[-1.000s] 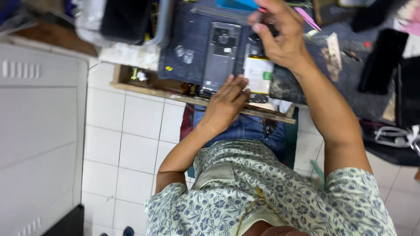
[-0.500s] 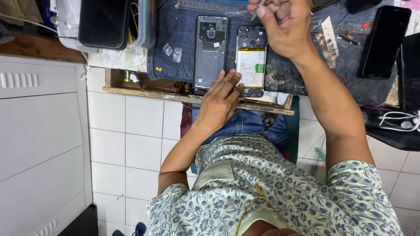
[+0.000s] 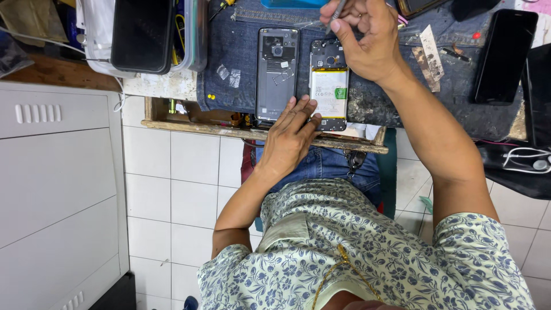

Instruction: The person disassembles a mobile phone using a screwdriver and a prying tool, removes the battery and screws from the internal frame, and then separates the motherboard and components from the chassis.

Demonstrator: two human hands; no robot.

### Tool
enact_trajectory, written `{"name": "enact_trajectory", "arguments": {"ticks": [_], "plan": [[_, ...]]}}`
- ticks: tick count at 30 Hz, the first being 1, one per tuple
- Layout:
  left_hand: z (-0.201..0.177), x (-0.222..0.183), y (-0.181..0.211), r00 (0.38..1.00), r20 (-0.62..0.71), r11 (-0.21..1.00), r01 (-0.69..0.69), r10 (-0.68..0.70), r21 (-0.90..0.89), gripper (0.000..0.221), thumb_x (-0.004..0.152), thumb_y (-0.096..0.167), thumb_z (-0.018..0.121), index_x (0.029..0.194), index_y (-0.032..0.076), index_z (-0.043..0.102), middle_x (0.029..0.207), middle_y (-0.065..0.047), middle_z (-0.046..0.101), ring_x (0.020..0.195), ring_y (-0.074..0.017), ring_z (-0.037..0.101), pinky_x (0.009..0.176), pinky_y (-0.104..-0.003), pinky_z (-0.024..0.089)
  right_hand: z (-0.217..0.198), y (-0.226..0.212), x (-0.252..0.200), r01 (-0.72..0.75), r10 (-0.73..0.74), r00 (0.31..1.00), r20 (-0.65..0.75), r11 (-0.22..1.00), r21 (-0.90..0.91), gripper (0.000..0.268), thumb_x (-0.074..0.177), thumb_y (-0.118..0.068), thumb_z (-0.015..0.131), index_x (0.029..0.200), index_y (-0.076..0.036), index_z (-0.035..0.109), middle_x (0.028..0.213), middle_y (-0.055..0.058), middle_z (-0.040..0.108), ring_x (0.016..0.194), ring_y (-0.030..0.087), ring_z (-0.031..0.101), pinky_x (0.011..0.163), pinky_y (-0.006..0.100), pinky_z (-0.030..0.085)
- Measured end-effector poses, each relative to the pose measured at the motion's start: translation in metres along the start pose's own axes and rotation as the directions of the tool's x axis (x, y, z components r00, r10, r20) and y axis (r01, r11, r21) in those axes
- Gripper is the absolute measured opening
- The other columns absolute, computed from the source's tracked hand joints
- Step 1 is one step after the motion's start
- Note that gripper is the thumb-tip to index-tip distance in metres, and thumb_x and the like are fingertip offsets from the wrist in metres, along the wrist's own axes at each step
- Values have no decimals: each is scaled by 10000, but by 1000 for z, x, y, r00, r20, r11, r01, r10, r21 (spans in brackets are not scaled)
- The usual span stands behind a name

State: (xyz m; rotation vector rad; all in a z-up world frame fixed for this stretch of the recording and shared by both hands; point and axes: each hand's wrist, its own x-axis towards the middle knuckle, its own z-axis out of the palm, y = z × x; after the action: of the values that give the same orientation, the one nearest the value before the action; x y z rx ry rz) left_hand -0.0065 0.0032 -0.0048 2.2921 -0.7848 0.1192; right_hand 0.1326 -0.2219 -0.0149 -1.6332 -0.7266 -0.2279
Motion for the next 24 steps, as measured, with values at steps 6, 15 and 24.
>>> {"name": "enact_trajectory", "arguments": {"ticks": [6,15,24], "plan": [[2,2,-1,1000,-13,1000,-9,10,14,358,882,76,770,1218,-23,700,1379,-198,620,1384,-363,544,1234,-513,380,-4,1,-1,-15,15,1000,1,999,-37,311,1162,110,588,1395,45,392,1238,184,659,1149,236,723,1054,341,614],[2,3,0,1000,-19,1000,-10,10,11,360,875,62,763,1219,-21,698,1373,-211,624,1375,-376,547,1228,-515,380,-14,-8,4,10,-12,1000,-21,996,-91,164,1169,118,589,1274,60,475,1198,173,666,1100,228,733,1041,342,634],[1,4,1,1000,-20,1000,-3,3,2,368,877,66,763,1229,-20,695,1374,-209,625,1379,-375,549,1232,-518,379,-18,-11,5,11,-13,1000,-11,990,-140,136,1160,122,601,1239,73,501,1191,173,675,1099,227,742,1038,337,638]]}}
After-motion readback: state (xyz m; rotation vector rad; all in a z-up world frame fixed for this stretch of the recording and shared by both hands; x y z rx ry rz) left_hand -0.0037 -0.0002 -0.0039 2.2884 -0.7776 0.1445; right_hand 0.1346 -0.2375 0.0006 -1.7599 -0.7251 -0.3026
